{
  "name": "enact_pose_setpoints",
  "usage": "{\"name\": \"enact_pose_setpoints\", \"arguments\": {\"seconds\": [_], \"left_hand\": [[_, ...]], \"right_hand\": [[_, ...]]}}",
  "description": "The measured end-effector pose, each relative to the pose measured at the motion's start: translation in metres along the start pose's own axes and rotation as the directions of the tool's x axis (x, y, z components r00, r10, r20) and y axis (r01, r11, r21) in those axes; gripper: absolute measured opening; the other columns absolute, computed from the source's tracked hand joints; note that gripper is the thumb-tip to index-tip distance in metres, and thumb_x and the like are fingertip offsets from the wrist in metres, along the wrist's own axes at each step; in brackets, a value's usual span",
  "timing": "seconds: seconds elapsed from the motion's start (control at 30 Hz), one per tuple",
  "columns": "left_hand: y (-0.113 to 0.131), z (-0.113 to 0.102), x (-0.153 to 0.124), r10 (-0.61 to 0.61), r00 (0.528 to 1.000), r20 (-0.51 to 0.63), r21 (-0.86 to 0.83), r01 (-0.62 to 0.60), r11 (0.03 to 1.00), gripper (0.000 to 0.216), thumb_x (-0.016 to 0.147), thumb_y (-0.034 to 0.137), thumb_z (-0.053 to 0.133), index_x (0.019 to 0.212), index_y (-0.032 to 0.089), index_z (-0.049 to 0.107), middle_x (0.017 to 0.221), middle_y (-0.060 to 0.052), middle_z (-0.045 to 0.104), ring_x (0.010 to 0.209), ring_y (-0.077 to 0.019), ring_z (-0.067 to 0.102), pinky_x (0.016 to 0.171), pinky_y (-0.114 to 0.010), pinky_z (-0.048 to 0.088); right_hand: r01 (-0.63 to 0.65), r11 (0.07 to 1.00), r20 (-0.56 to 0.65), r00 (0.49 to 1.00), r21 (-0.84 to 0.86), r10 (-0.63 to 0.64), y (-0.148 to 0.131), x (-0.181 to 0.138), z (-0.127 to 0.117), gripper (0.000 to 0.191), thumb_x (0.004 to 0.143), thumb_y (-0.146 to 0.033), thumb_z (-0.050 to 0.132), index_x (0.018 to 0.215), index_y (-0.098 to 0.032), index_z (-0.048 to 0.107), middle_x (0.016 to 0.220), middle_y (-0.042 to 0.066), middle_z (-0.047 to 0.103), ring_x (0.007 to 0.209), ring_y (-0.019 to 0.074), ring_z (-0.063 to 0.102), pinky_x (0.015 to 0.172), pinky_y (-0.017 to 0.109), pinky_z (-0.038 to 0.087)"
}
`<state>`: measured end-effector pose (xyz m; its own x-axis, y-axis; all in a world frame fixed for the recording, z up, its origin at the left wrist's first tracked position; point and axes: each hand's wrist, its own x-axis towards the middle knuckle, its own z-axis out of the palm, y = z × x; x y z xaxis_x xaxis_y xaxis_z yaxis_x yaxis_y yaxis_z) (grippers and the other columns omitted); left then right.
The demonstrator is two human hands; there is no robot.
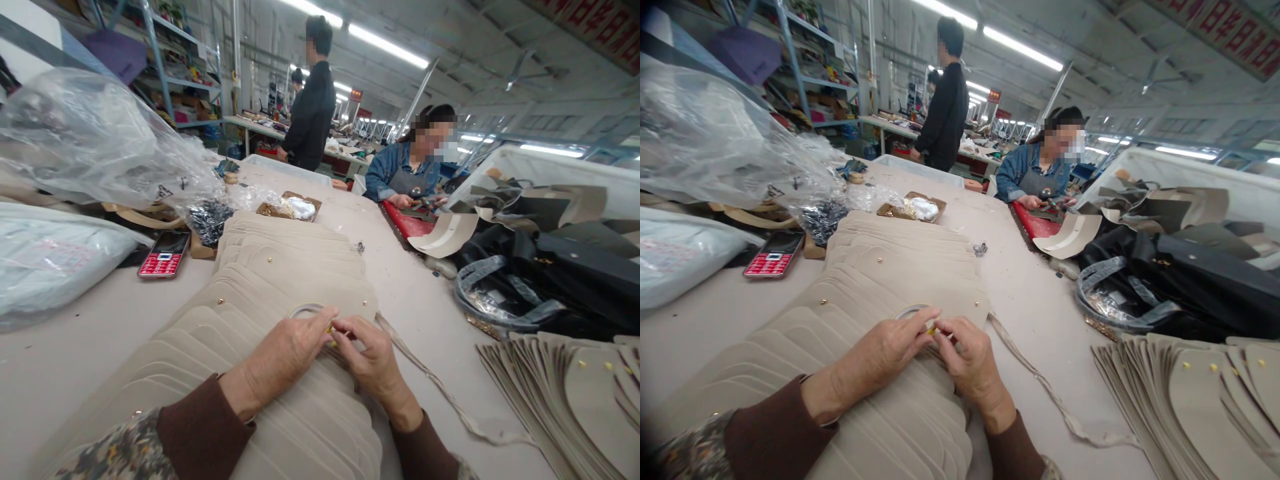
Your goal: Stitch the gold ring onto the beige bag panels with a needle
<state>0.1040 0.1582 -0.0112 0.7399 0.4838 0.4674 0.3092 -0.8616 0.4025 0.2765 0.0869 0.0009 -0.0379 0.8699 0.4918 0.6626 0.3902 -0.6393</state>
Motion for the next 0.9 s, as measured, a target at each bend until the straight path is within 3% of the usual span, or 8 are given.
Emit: {"name": "enact_pose_setpoints", "arguments": {"seconds": [0.2, 0.37, 0.43, 0.5, 0.57, 0.67, 0.77, 0.9], "left_hand": [[0.004, -0.005, 0.001, -0.023, 0.995, 0.102, -0.073, 0.030, 0.997, 0.031, 0.094, 0.014, 0.045, 0.124, 0.019, 0.039, 0.103, -0.006, 0.067, 0.089, -0.0181, 0.066, 0.073, -0.027, 0.050], [0.002, -0.005, 0.004, -0.094, 0.988, 0.123, -0.064, 0.102, 0.993, 0.008, 0.095, 0.017, 0.045, 0.094, 0.019, 0.052, 0.085, -0.001, 0.063, 0.077, -0.0161, 0.062, 0.067, -0.025, 0.044], [0.002, -0.005, 0.004, -0.085, 0.992, 0.092, -0.071, 0.092, 0.993, 0.011, 0.095, 0.015, 0.044, 0.088, 0.019, 0.053, 0.081, 0.000, 0.062, 0.075, -0.0152, 0.060, 0.065, -0.024, 0.042], [0.006, -0.007, 0.005, -0.065, 0.997, 0.048, -0.050, 0.068, 0.996, 0.014, 0.094, 0.014, 0.043, 0.084, 0.019, 0.052, 0.076, 0.001, 0.060, 0.070, -0.0149, 0.059, 0.062, -0.024, 0.040], [0.013, -0.012, 0.007, -0.031, 1.000, -0.002, -0.006, 0.031, 0.999, 0.018, 0.094, 0.014, 0.039, 0.081, 0.019, 0.051, 0.071, 0.001, 0.058, 0.064, -0.0145, 0.056, 0.058, -0.025, 0.038], [0.028, -0.022, 0.015, 0.070, 0.996, -0.060, 0.034, -0.068, 0.997, 0.021, 0.095, 0.015, 0.035, 0.081, 0.019, 0.051, 0.070, 0.000, 0.057, 0.062, -0.0140, 0.055, 0.055, -0.025, 0.036], [0.037, -0.029, 0.030, 0.085, 0.996, -0.037, 0.118, -0.080, 0.990, 0.019, 0.095, 0.016, 0.038, 0.083, 0.019, 0.051, 0.070, 0.001, 0.057, 0.064, -0.0144, 0.056, 0.054, -0.025, 0.036], [0.025, -0.021, 0.045, -0.045, 0.987, 0.153, 0.300, -0.003, 0.954, 0.013, 0.093, 0.012, 0.044, 0.087, 0.018, 0.054, 0.078, -0.002, 0.060, 0.070, -0.0168, 0.056, 0.059, -0.026, 0.040]], "right_hand": [[0.055, 0.989, -0.047, 0.997, -0.140, -0.062, 0.000, -0.003, 0.009, 0.014, 0.084, -0.011, 0.052, 0.080, -0.017, 0.064, 0.070, 0.003, 0.065, 0.063, 0.0132, 0.059, 0.062, 0.024, 0.047], [0.043, 0.968, -0.118, 0.990, -0.247, -0.074, -0.005, -0.005, 0.011, 0.016, 0.080, -0.010, 0.051, 0.077, -0.017, 0.065, 0.063, 0.001, 0.063, 0.055, 0.0117, 0.057, 0.057, 0.022, 0.046], [0.013, 0.970, -0.138, 0.989, -0.243, -0.048, -0.010, -0.004, 0.011, 0.016, 0.078, -0.010, 0.051, 0.077, -0.017, 0.066, 0.063, 0.001, 0.063, 0.054, 0.0118, 0.058, 0.056, 0.022, 0.046], [-0.111, 0.982, -0.171, 0.982, -0.155, 0.084, -0.018, -0.002, 0.011, 0.014, 0.078, -0.014, 0.053, 0.074, -0.017, 0.066, 0.061, 0.001, 0.063, 0.052, 0.0120, 0.057, 0.054, 0.023, 0.046], [-0.324, 0.944, -0.161, 0.931, 0.055, 0.329, -0.026, 0.002, 0.009, 0.013, 0.078, -0.021, 0.055, 0.070, -0.016, 0.064, 0.055, 0.000, 0.061, 0.046, 0.0118, 0.056, 0.048, 0.022, 0.045], [-0.532, 0.758, -0.080, 0.797, 0.377, 0.599, -0.026, 0.006, -0.001, 0.018, 0.076, -0.032, 0.060, 0.068, -0.015, 0.061, 0.049, -0.002, 0.059, 0.040, 0.0109, 0.054, 0.042, 0.022, 0.045], [-0.581, 0.637, -0.054, 0.716, 0.506, 0.696, -0.009, 0.003, -0.015, 0.027, 0.068, -0.039, 0.070, 0.067, -0.014, 0.061, 0.049, -0.002, 0.059, 0.040, 0.0102, 0.054, 0.043, 0.022, 0.048], [-0.668, 0.588, 0.015, 0.666, 0.457, 0.746, 0.021, -0.014, -0.025, 0.036, 0.065, -0.046, 0.075, 0.072, -0.012, 0.066, 0.054, 0.000, 0.063, 0.043, 0.0094, 0.056, 0.045, 0.020, 0.048]]}}
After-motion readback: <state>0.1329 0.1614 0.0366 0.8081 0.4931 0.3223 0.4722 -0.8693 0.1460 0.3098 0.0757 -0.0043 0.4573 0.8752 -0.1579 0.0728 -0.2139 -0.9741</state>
